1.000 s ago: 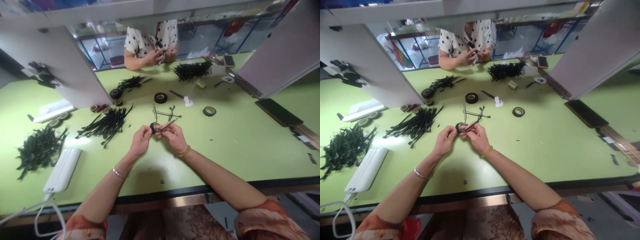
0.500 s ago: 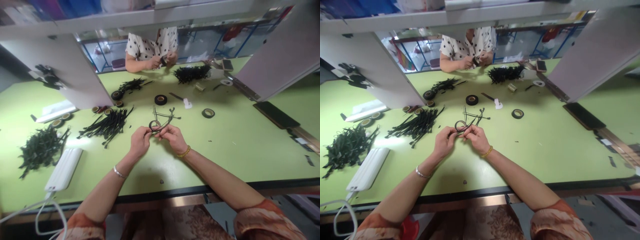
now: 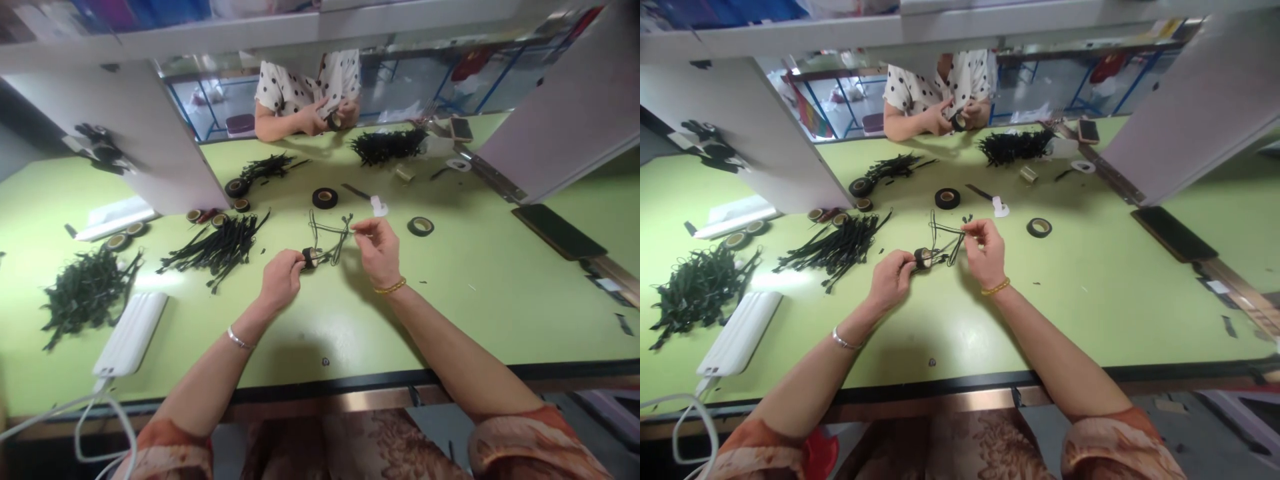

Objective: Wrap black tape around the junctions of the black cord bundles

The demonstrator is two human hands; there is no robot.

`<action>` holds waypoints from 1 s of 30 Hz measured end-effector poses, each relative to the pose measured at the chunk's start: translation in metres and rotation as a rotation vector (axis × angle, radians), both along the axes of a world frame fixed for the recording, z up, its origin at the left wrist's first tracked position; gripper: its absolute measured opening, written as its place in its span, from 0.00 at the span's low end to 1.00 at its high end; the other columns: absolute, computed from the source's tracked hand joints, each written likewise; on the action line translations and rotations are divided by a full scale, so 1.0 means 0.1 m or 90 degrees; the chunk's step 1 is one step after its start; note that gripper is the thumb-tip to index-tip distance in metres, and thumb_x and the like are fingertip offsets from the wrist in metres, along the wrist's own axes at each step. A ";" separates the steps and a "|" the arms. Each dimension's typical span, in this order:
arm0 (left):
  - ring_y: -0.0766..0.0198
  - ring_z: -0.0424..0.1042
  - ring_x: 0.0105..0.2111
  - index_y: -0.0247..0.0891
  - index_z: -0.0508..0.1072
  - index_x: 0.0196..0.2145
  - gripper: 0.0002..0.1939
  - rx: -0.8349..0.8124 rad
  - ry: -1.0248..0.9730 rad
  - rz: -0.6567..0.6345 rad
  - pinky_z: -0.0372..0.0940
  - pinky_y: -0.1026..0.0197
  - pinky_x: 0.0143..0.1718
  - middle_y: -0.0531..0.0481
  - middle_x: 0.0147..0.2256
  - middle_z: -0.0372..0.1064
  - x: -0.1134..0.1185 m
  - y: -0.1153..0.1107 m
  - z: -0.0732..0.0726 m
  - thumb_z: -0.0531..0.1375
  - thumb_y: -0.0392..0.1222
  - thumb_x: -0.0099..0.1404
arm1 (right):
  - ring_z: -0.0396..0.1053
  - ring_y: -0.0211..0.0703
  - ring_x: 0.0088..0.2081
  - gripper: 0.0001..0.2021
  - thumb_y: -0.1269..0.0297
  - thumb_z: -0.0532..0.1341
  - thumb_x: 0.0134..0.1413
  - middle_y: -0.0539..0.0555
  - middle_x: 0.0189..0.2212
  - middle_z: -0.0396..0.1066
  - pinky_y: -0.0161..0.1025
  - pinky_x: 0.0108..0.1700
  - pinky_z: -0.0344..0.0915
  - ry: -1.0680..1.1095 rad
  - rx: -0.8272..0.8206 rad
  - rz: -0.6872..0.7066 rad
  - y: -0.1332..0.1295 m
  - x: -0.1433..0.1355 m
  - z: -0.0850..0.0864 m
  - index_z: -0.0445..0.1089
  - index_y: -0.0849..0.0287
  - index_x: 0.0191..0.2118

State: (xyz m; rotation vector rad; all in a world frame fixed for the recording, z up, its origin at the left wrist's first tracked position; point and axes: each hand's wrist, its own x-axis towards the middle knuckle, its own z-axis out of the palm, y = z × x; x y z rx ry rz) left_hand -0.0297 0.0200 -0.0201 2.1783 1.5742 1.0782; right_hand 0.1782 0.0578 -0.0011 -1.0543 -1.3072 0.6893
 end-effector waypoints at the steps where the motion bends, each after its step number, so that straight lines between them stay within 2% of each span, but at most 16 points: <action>1: 0.61 0.66 0.31 0.38 0.69 0.32 0.06 0.021 0.027 -0.024 0.60 0.60 0.34 0.47 0.30 0.70 0.00 -0.01 -0.01 0.53 0.36 0.65 | 0.70 0.42 0.36 0.04 0.70 0.59 0.53 0.54 0.35 0.73 0.41 0.38 0.68 -0.027 0.027 0.001 0.00 0.01 0.03 0.69 0.57 0.35; 4: 0.61 0.66 0.31 0.38 0.70 0.33 0.08 0.091 0.100 -0.085 0.60 0.60 0.33 0.47 0.30 0.69 0.02 -0.03 -0.06 0.52 0.34 0.67 | 0.71 0.42 0.36 0.04 0.68 0.57 0.56 0.54 0.34 0.74 0.42 0.39 0.67 -0.140 0.013 0.089 -0.04 0.04 0.12 0.70 0.58 0.36; 8: 0.62 0.64 0.30 0.37 0.69 0.34 0.08 0.196 0.173 -0.114 0.60 0.61 0.31 0.48 0.28 0.69 0.03 -0.04 -0.09 0.51 0.32 0.66 | 0.69 0.40 0.28 0.06 0.68 0.58 0.56 0.53 0.27 0.75 0.37 0.31 0.62 -0.323 -0.147 0.272 -0.11 0.02 0.18 0.72 0.61 0.32; 12: 0.61 0.64 0.30 0.37 0.69 0.34 0.08 0.251 0.224 -0.129 0.60 0.61 0.31 0.48 0.28 0.69 0.01 -0.03 -0.08 0.51 0.30 0.65 | 0.64 0.37 0.24 0.13 0.66 0.57 0.58 0.52 0.24 0.74 0.36 0.29 0.57 -0.440 -0.249 0.362 -0.13 -0.03 0.20 0.74 0.62 0.26; 17: 0.61 0.63 0.30 0.37 0.69 0.35 0.11 0.294 0.278 -0.157 0.59 0.59 0.32 0.47 0.30 0.69 0.00 -0.03 -0.04 0.50 0.26 0.62 | 0.64 0.36 0.26 0.16 0.59 0.57 0.59 0.51 0.25 0.75 0.36 0.33 0.56 -0.340 -0.335 0.403 -0.10 -0.07 0.12 0.76 0.62 0.27; 21: 0.61 0.61 0.29 0.37 0.69 0.34 0.11 0.322 0.303 -0.175 0.57 0.59 0.31 0.47 0.30 0.69 0.01 -0.04 -0.02 0.51 0.27 0.62 | 0.64 0.36 0.27 0.16 0.52 0.64 0.51 0.51 0.24 0.72 0.36 0.33 0.57 -0.196 -0.409 0.365 -0.12 -0.13 0.02 0.73 0.63 0.26; 25: 0.62 0.60 0.29 0.38 0.69 0.32 0.09 0.352 0.311 -0.193 0.56 0.59 0.31 0.47 0.29 0.68 0.04 -0.04 -0.02 0.51 0.29 0.64 | 0.66 0.37 0.26 0.18 0.58 0.70 0.39 0.48 0.24 0.71 0.34 0.29 0.58 -0.072 -0.451 0.272 -0.18 -0.20 -0.02 0.65 0.60 0.34; 27: 0.61 0.60 0.29 0.38 0.68 0.31 0.09 0.358 0.320 -0.202 0.55 0.59 0.31 0.48 0.28 0.67 0.06 -0.05 -0.01 0.51 0.29 0.65 | 0.65 0.36 0.24 0.20 0.63 0.70 0.38 0.46 0.23 0.70 0.34 0.28 0.58 -0.031 -0.460 0.279 -0.20 -0.22 -0.02 0.62 0.58 0.37; 30: 0.61 0.59 0.28 0.37 0.68 0.31 0.09 0.371 0.338 -0.204 0.55 0.58 0.30 0.48 0.26 0.65 0.08 -0.07 0.01 0.51 0.29 0.64 | 0.63 0.34 0.22 0.19 0.67 0.68 0.38 0.42 0.20 0.67 0.34 0.29 0.58 0.030 -0.430 0.288 -0.23 -0.26 -0.04 0.60 0.57 0.37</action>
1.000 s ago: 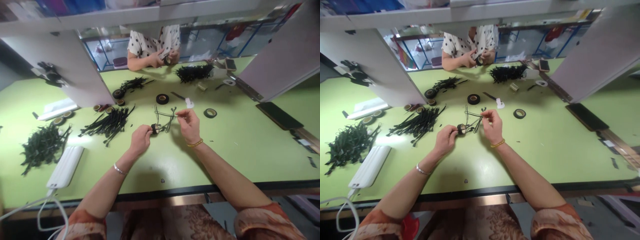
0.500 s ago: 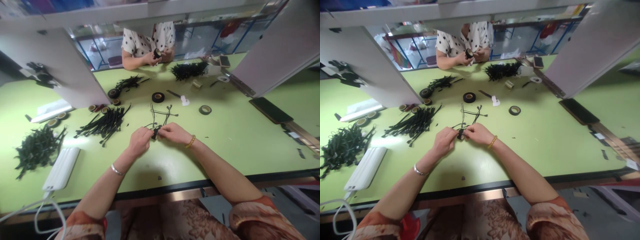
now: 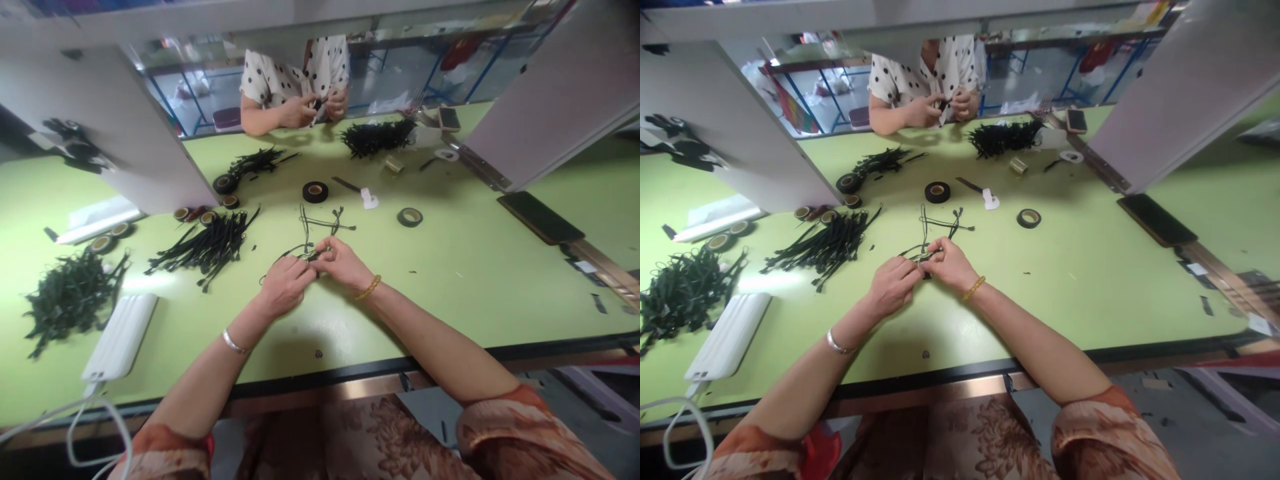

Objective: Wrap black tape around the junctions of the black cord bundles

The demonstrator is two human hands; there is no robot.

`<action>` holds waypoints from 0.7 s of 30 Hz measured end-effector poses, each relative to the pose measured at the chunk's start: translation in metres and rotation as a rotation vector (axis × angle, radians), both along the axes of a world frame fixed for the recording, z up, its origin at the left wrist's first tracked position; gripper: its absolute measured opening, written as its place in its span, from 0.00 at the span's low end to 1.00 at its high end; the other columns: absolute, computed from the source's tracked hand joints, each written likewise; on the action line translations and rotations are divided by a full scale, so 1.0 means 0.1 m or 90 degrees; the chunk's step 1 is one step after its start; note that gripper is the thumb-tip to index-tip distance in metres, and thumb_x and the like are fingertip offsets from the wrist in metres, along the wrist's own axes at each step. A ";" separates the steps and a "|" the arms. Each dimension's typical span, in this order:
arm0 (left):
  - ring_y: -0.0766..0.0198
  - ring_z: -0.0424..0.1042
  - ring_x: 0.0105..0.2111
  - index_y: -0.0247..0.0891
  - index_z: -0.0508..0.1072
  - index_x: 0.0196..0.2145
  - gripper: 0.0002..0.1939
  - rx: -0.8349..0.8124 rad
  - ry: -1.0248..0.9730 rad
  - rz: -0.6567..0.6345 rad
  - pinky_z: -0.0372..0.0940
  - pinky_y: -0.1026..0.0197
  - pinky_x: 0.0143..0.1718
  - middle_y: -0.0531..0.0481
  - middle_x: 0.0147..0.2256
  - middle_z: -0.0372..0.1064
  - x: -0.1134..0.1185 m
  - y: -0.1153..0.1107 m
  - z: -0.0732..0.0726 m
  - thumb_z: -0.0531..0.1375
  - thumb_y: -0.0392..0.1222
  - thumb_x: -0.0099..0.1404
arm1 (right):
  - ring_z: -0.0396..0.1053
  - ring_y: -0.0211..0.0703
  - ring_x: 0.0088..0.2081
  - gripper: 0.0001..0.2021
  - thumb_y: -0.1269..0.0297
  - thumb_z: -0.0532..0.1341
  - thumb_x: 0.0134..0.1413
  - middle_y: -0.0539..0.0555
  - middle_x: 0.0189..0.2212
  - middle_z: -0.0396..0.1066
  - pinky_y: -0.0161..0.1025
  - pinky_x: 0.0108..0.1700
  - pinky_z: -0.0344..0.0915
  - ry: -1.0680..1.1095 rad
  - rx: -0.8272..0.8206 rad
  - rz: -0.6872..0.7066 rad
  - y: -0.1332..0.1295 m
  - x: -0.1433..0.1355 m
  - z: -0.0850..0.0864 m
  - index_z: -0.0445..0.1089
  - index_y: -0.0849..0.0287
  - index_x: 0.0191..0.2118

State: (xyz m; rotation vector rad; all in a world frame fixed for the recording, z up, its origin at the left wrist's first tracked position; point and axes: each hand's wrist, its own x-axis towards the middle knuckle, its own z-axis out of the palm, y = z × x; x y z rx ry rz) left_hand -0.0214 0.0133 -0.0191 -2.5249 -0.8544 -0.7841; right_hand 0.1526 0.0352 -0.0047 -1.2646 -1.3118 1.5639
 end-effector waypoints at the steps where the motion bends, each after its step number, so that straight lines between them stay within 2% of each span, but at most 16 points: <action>1: 0.61 0.59 0.28 0.37 0.69 0.31 0.09 0.002 0.002 0.005 0.54 0.58 0.30 0.48 0.25 0.65 0.01 -0.01 0.00 0.52 0.29 0.63 | 0.63 0.33 0.22 0.19 0.68 0.68 0.38 0.41 0.19 0.66 0.34 0.30 0.59 0.024 0.014 -0.020 -0.01 -0.01 -0.01 0.59 0.57 0.36; 4: 0.61 0.59 0.27 0.36 0.69 0.31 0.08 -0.020 -0.005 0.031 0.53 0.58 0.29 0.48 0.25 0.65 0.02 -0.03 0.01 0.52 0.29 0.63 | 0.63 0.33 0.23 0.21 0.69 0.68 0.36 0.40 0.19 0.65 0.35 0.32 0.61 0.086 0.046 -0.076 -0.02 -0.04 -0.04 0.56 0.56 0.34; 7: 0.61 0.62 0.27 0.36 0.69 0.32 0.09 -0.085 -0.012 0.062 0.55 0.58 0.29 0.48 0.25 0.66 0.04 -0.05 -0.01 0.51 0.30 0.64 | 0.64 0.34 0.24 0.23 0.67 0.71 0.35 0.40 0.21 0.64 0.36 0.32 0.62 0.144 0.059 -0.105 -0.01 -0.04 -0.06 0.55 0.55 0.33; 12: 0.61 0.67 0.29 0.37 0.71 0.31 0.09 -0.316 -0.056 0.177 0.57 0.60 0.30 0.48 0.27 0.70 0.10 -0.10 0.02 0.52 0.37 0.66 | 0.65 0.35 0.26 0.25 0.61 0.73 0.36 0.42 0.23 0.64 0.38 0.33 0.64 0.216 0.123 -0.087 0.00 0.02 0.01 0.55 0.54 0.33; 16: 0.63 0.66 0.27 0.38 0.71 0.30 0.10 -0.493 -0.180 0.232 0.57 0.61 0.31 0.50 0.26 0.69 0.12 -0.11 0.06 0.52 0.38 0.66 | 0.64 0.37 0.29 0.20 0.63 0.71 0.40 0.46 0.27 0.65 0.39 0.34 0.64 0.162 0.270 -0.035 -0.04 0.07 0.11 0.57 0.55 0.33; 21: 0.68 0.60 0.23 0.37 0.68 0.29 0.09 -0.686 -0.454 0.217 0.55 0.64 0.27 0.55 0.21 0.63 0.07 -0.03 0.01 0.53 0.42 0.64 | 0.63 0.40 0.29 0.15 0.66 0.67 0.41 0.48 0.26 0.65 0.42 0.35 0.62 -0.023 0.410 0.019 -0.10 0.09 0.17 0.59 0.54 0.32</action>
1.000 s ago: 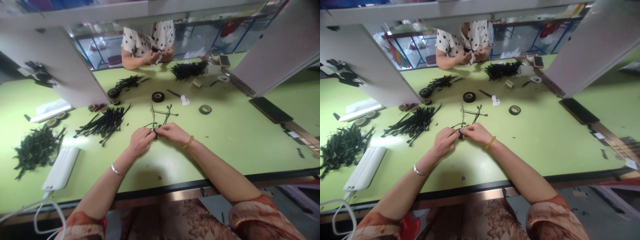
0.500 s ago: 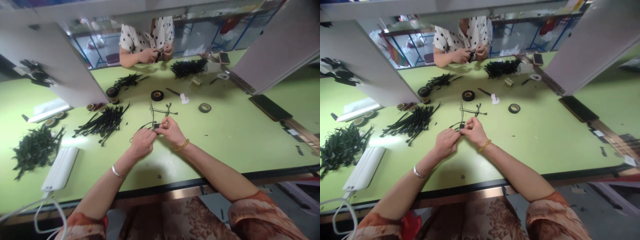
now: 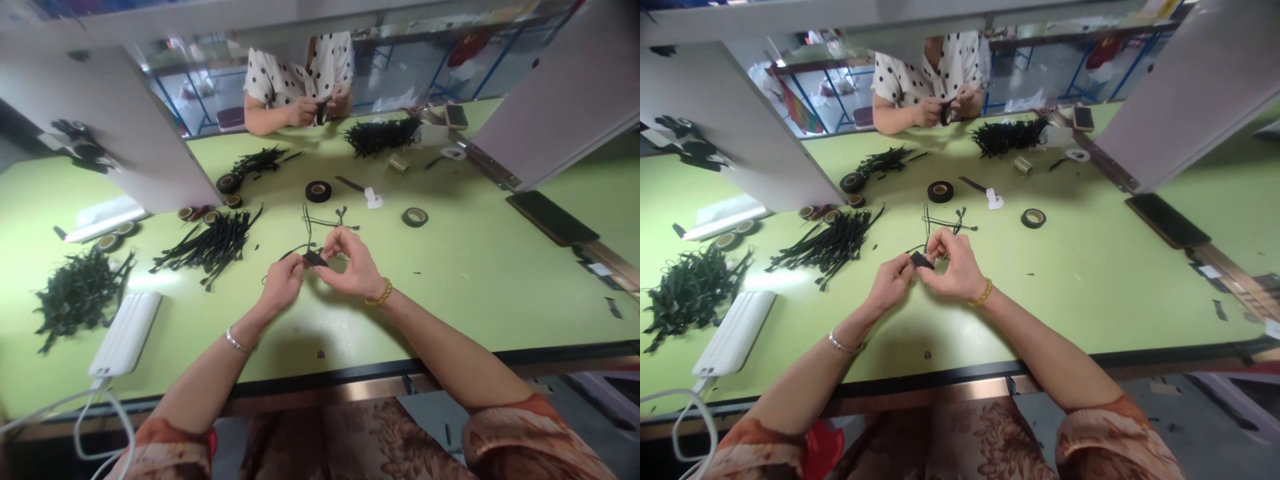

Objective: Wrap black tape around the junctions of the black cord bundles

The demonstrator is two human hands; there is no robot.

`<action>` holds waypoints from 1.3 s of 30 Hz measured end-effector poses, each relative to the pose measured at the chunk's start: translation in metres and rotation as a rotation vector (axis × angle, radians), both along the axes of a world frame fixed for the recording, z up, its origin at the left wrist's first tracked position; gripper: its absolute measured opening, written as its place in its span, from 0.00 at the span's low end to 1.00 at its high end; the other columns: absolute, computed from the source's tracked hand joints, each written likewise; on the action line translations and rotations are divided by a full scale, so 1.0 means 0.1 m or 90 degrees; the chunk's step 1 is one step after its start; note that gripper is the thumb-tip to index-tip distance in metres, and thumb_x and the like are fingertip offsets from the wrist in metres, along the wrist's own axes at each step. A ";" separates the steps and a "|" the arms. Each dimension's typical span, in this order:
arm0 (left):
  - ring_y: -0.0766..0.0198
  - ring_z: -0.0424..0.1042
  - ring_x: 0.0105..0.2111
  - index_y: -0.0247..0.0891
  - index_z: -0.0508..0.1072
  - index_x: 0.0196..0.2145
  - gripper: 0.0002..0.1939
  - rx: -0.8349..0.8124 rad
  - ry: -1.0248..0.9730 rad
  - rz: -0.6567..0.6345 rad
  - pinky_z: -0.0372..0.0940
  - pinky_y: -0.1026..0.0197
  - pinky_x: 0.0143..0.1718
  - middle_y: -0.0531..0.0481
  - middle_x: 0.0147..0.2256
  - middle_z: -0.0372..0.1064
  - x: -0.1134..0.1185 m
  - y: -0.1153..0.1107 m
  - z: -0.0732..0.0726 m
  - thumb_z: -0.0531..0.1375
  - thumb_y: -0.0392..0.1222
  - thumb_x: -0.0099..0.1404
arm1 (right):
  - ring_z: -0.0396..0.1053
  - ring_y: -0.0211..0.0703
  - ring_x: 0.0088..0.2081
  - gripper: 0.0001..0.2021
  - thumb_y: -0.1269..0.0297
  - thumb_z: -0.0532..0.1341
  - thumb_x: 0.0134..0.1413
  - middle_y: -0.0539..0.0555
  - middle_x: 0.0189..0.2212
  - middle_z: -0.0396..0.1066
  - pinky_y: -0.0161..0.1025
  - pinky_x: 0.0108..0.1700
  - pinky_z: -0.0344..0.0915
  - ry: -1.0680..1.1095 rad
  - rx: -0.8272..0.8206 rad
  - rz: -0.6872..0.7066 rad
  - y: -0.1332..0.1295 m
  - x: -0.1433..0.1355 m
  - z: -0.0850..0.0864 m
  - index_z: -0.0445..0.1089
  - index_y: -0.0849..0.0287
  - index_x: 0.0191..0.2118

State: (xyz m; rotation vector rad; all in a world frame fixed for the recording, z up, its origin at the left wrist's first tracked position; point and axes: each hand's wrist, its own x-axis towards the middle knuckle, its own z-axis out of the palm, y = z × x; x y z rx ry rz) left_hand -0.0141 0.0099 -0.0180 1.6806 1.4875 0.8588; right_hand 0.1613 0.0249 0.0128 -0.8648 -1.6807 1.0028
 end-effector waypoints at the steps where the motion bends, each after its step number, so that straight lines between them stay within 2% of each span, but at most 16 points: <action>1: 0.69 0.59 0.22 0.37 0.66 0.28 0.09 -0.036 -0.074 0.010 0.54 0.64 0.26 0.55 0.20 0.61 -0.01 0.02 -0.01 0.54 0.43 0.64 | 0.63 0.41 0.29 0.15 0.66 0.67 0.41 0.49 0.27 0.66 0.43 0.36 0.61 -0.050 0.017 -0.011 0.00 0.00 0.00 0.59 0.54 0.32; 5: 0.73 0.51 0.19 0.38 0.62 0.27 0.14 -0.136 -0.361 0.021 0.48 0.66 0.22 0.59 0.19 0.54 -0.04 0.09 0.00 0.59 0.50 0.60 | 0.64 0.43 0.31 0.11 0.66 0.63 0.40 0.50 0.27 0.68 0.47 0.43 0.57 -0.212 0.112 -0.027 0.02 0.02 0.00 0.61 0.55 0.31; 7: 0.74 0.46 0.18 0.38 0.61 0.27 0.18 -0.161 -0.434 0.027 0.43 0.67 0.21 0.61 0.20 0.50 -0.04 0.09 0.04 0.61 0.54 0.58 | 0.65 0.43 0.31 0.10 0.66 0.62 0.40 0.50 0.28 0.69 0.48 0.46 0.55 -0.256 0.172 -0.024 0.04 0.04 -0.01 0.61 0.56 0.31; 9: 0.74 0.44 0.18 0.39 0.59 0.27 0.21 -0.163 -0.444 0.035 0.41 0.67 0.20 0.61 0.20 0.47 -0.04 0.08 0.08 0.62 0.57 0.57 | 0.65 0.43 0.32 0.09 0.66 0.61 0.41 0.50 0.28 0.70 0.48 0.46 0.53 -0.288 0.213 -0.016 0.06 0.05 -0.02 0.61 0.56 0.31; 11: 0.74 0.45 0.19 0.39 0.59 0.26 0.21 -0.123 -0.397 0.035 0.42 0.67 0.21 0.61 0.20 0.48 -0.04 0.06 0.10 0.62 0.57 0.57 | 0.66 0.44 0.33 0.09 0.67 0.60 0.40 0.51 0.28 0.71 0.48 0.45 0.53 -0.317 0.241 0.002 0.07 0.06 -0.04 0.62 0.56 0.32; 14: 0.72 0.51 0.21 0.38 0.62 0.27 0.16 -0.009 -0.240 0.004 0.48 0.66 0.23 0.58 0.20 0.54 -0.06 0.04 0.11 0.61 0.52 0.61 | 0.65 0.45 0.33 0.08 0.66 0.61 0.42 0.51 0.28 0.71 0.48 0.45 0.54 -0.319 0.268 0.029 0.08 0.06 -0.05 0.64 0.56 0.32; 16: 0.71 0.54 0.22 0.38 0.65 0.27 0.13 0.082 -0.098 -0.022 0.50 0.65 0.25 0.57 0.21 0.57 -0.07 0.02 0.10 0.57 0.48 0.64 | 0.66 0.46 0.33 0.06 0.64 0.61 0.46 0.52 0.29 0.72 0.47 0.44 0.56 -0.271 0.263 -0.016 0.08 0.07 -0.04 0.64 0.55 0.32; 18: 0.70 0.56 0.22 0.38 0.67 0.28 0.11 0.203 0.065 -0.060 0.50 0.64 0.25 0.55 0.21 0.60 -0.08 0.00 0.08 0.55 0.45 0.66 | 0.67 0.47 0.35 0.04 0.64 0.60 0.51 0.54 0.31 0.72 0.46 0.43 0.58 -0.222 0.237 -0.104 0.09 0.08 -0.01 0.64 0.56 0.33; 20: 0.68 0.58 0.22 0.38 0.69 0.28 0.10 0.350 0.217 -0.112 0.49 0.62 0.26 0.53 0.21 0.63 -0.09 -0.01 0.05 0.54 0.42 0.66 | 0.67 0.46 0.34 0.05 0.62 0.59 0.54 0.54 0.30 0.72 0.44 0.40 0.59 -0.224 0.168 -0.140 0.10 0.09 0.02 0.64 0.56 0.32; 22: 0.67 0.59 0.23 0.38 0.69 0.27 0.11 0.483 0.328 -0.151 0.47 0.60 0.26 0.52 0.21 0.63 -0.09 -0.02 0.03 0.54 0.40 0.66 | 0.66 0.43 0.28 0.08 0.60 0.59 0.57 0.52 0.26 0.71 0.41 0.34 0.58 -0.277 0.051 -0.098 0.12 0.10 0.03 0.63 0.56 0.31; 24: 0.66 0.58 0.23 0.38 0.68 0.26 0.11 0.575 0.391 -0.172 0.46 0.59 0.26 0.52 0.20 0.62 -0.08 -0.03 0.03 0.53 0.38 0.66 | 0.63 0.39 0.23 0.10 0.57 0.59 0.58 0.49 0.21 0.70 0.39 0.30 0.56 -0.324 -0.055 -0.045 0.12 0.09 0.03 0.64 0.56 0.30; 27: 0.65 0.58 0.23 0.38 0.68 0.26 0.10 0.668 0.429 -0.194 0.46 0.57 0.26 0.51 0.21 0.62 -0.06 -0.04 0.03 0.54 0.35 0.66 | 0.64 0.39 0.23 0.10 0.56 0.62 0.56 0.48 0.20 0.70 0.38 0.29 0.56 -0.308 -0.126 -0.014 0.11 0.05 0.01 0.66 0.57 0.32; 29: 0.65 0.58 0.23 0.38 0.68 0.27 0.09 0.684 0.420 -0.212 0.47 0.58 0.26 0.51 0.21 0.63 -0.04 -0.04 0.03 0.54 0.35 0.66 | 0.65 0.39 0.23 0.09 0.58 0.63 0.53 0.47 0.20 0.69 0.38 0.30 0.58 -0.250 -0.168 0.010 0.10 0.01 -0.01 0.66 0.57 0.34; 31: 0.65 0.59 0.24 0.38 0.68 0.28 0.09 0.657 0.403 -0.221 0.49 0.58 0.26 0.50 0.23 0.64 0.00 -0.05 0.02 0.53 0.35 0.66 | 0.62 0.37 0.22 0.09 0.62 0.64 0.50 0.45 0.19 0.65 0.37 0.29 0.58 -0.177 -0.212 0.015 0.08 -0.02 -0.03 0.65 0.57 0.35; 36: 0.64 0.60 0.23 0.37 0.68 0.27 0.09 0.604 0.400 -0.169 0.48 0.59 0.25 0.50 0.22 0.65 0.08 -0.08 -0.03 0.53 0.35 0.65 | 0.58 0.33 0.21 0.16 0.65 0.66 0.43 0.40 0.18 0.59 0.35 0.28 0.57 -0.002 -0.269 -0.045 0.05 -0.06 -0.03 0.59 0.56 0.36; 39: 0.65 0.59 0.21 0.37 0.67 0.26 0.10 0.493 0.357 -0.143 0.47 0.61 0.24 0.51 0.20 0.63 0.11 -0.09 -0.03 0.52 0.35 0.64 | 0.60 0.34 0.22 0.19 0.64 0.67 0.40 0.39 0.19 0.60 0.36 0.30 0.61 0.094 -0.273 -0.068 0.03 -0.07 -0.01 0.56 0.54 0.36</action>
